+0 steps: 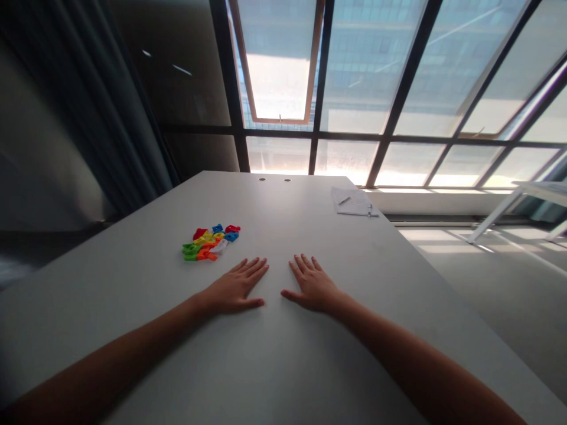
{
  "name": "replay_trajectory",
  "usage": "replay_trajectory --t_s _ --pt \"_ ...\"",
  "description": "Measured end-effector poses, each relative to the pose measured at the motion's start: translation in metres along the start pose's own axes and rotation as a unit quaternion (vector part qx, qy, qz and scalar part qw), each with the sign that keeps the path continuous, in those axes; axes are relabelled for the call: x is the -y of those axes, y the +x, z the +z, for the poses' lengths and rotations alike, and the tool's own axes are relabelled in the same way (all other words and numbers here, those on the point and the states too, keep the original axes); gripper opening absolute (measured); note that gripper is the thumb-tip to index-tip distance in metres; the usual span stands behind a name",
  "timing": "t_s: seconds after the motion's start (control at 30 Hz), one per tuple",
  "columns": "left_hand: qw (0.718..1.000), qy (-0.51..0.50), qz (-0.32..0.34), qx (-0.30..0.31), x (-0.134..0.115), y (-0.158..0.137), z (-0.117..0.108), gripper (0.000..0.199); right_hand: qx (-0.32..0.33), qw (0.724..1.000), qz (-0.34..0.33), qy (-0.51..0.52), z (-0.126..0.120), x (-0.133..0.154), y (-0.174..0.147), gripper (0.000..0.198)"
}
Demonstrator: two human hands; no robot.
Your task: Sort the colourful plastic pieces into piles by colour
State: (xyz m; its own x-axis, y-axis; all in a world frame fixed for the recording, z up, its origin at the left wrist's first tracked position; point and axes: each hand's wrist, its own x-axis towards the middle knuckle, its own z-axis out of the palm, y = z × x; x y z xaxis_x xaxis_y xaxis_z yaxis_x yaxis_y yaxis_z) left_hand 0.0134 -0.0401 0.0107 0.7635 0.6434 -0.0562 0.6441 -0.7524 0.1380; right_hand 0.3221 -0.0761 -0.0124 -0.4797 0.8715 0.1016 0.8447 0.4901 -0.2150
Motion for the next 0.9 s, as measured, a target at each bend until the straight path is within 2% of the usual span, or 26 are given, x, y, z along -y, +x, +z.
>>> replay_trajectory --t_s 0.37,0.53,0.9 --pt "1.0 -0.002 -0.001 -0.03 -0.002 0.001 0.005 0.103 -0.014 1.0 -0.005 -0.003 0.002 -0.003 -0.001 0.101" --pt "1.0 -0.008 -0.008 -0.02 -0.002 0.002 0.001 0.102 0.012 1.0 0.004 -0.001 -0.004 0.0 0.0 0.106" --pt "1.0 -0.02 -0.013 -0.013 -0.002 0.003 0.0 0.103 0.024 1.0 0.01 0.0 -0.01 0.002 0.001 0.104"
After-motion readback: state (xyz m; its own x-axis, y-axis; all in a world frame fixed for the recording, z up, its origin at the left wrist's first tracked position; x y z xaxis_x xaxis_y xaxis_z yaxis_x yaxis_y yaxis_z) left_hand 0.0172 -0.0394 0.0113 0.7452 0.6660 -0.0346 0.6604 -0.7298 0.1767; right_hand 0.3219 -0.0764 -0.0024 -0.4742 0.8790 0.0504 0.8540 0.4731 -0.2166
